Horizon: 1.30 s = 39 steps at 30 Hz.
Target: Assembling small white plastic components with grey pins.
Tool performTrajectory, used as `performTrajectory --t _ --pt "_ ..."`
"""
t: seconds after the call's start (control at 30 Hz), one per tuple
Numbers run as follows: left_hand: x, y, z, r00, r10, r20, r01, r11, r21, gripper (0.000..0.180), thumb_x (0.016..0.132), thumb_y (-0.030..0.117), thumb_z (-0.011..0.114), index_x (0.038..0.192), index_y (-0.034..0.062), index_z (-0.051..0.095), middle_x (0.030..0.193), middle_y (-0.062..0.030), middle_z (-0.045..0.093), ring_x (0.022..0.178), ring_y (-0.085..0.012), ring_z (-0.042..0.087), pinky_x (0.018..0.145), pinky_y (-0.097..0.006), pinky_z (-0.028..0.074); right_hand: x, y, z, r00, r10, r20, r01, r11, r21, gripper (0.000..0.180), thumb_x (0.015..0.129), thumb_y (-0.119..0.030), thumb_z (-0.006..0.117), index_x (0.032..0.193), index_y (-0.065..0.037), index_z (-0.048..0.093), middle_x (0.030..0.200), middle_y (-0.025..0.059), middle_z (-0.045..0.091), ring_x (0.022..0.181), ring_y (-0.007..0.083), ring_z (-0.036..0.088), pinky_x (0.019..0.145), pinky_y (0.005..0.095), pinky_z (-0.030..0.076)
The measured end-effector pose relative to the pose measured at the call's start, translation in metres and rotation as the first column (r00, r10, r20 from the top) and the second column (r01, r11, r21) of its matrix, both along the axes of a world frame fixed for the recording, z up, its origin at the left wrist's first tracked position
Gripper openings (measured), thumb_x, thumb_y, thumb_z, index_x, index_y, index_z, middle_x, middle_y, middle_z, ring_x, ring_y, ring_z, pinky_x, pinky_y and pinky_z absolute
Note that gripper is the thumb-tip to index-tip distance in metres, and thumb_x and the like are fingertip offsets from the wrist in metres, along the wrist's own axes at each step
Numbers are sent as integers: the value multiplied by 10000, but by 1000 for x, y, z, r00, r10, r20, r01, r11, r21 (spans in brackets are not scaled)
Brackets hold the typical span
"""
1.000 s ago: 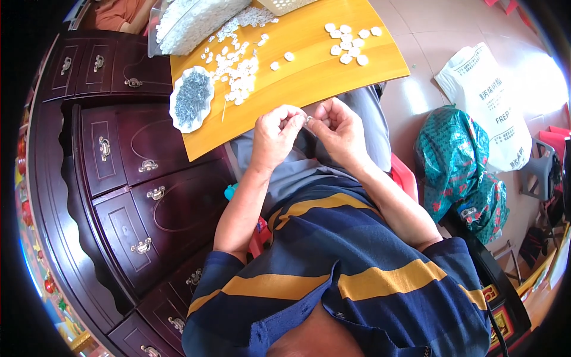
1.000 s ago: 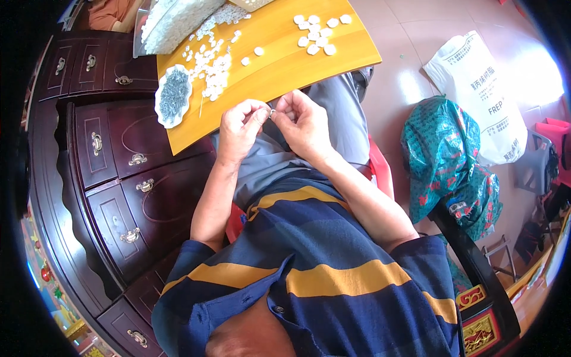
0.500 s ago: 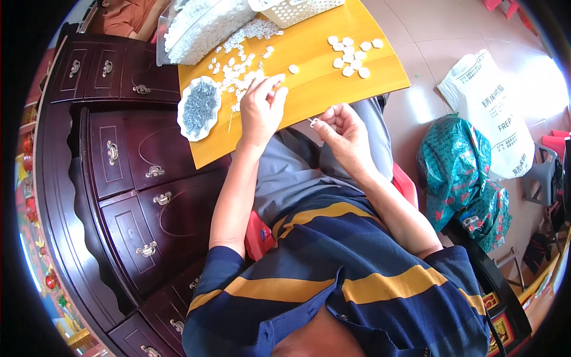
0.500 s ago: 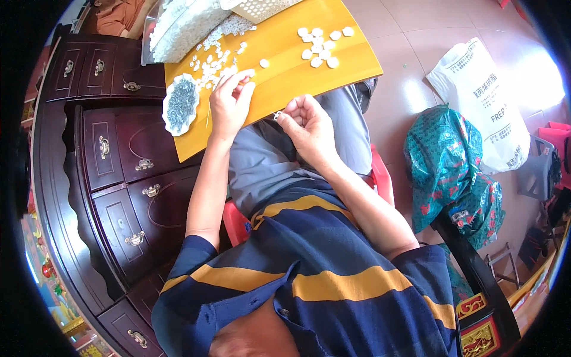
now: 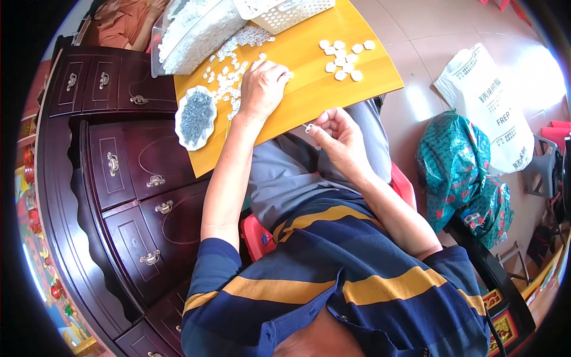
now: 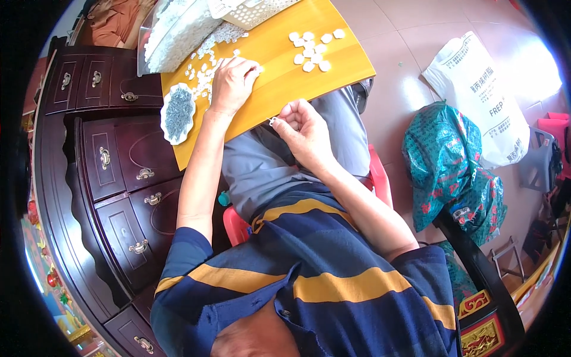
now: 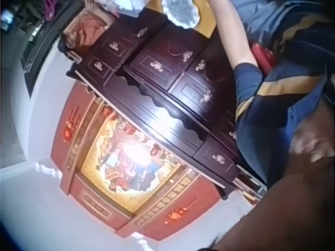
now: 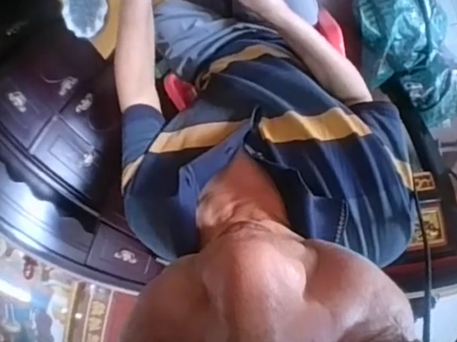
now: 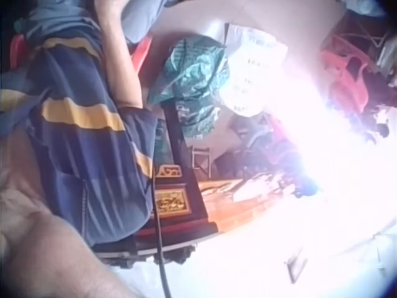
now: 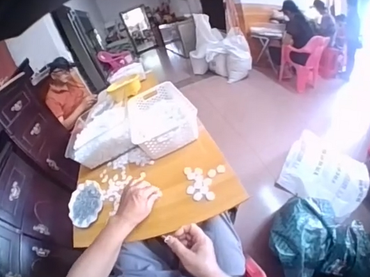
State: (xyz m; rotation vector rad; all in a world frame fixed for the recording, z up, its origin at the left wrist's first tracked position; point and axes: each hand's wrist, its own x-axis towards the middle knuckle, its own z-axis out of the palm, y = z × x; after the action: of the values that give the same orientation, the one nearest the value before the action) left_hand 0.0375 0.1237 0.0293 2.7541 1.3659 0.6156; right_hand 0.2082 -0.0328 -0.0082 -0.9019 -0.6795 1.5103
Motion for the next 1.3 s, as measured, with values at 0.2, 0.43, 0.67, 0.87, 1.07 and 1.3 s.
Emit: performTrajectory --t 0.2,0.43,0.67,0.87,1.07,1.3 --pt "14 -19 10 993 1 117 11 995 -104 130 867 140 765 836 49 677 830 -104 720 786 -310 686 904 -408 550 0 0 4 999 -11 -39 11 1000 -15 160 955 -3 701 1029 -49 566 882 -36 614 753 20 552 704 174 472" --pt "10 -78 7 552 393 736 257 759 -598 96 953 16 693 962 39 600 820 14 628 712 -41 614 646 -202 504 8 3 3 979 -77 -187 58 993 -106 176 959 -29 719 1035 -75 567 866 -22 642 729 50 587 668 191 469" --pt "-7 -101 -2 504 446 739 239 750 -616 103 978 -10 640 1078 -5 663 866 -11 656 758 -55 626 696 -212 526 4 2 1 980 -54 -191 33 993 -114 171 958 -49 732 1026 -94 582 855 -20 654 714 64 599 665 198 461" --pt "-19 -111 -6 493 487 721 283 694 -662 179 1000 76 682 1166 8 695 912 -21 675 758 -62 629 695 -221 540 4 2 0 982 -43 -185 26 995 -91 172 959 -41 727 1031 -90 579 861 -19 657 713 64 593 664 196 456" --pt "-23 -115 -7 643 419 641 175 735 -656 186 1033 134 654 1158 1 687 931 -20 694 766 -73 650 692 -227 561 -1 0 -4 990 7 -144 -19 996 -82 175 958 -21 708 1039 -66 559 876 -24 642 734 41 580 666 189 475" --pt "-16 -122 9 572 505 647 245 647 -722 174 1006 62 669 1167 -2 684 939 -25 708 812 -72 671 731 -228 575 -4 -3 -1 994 31 -109 -37 998 -55 181 955 -11 712 1046 -58 562 895 -27 637 763 37 583 693 188 487"
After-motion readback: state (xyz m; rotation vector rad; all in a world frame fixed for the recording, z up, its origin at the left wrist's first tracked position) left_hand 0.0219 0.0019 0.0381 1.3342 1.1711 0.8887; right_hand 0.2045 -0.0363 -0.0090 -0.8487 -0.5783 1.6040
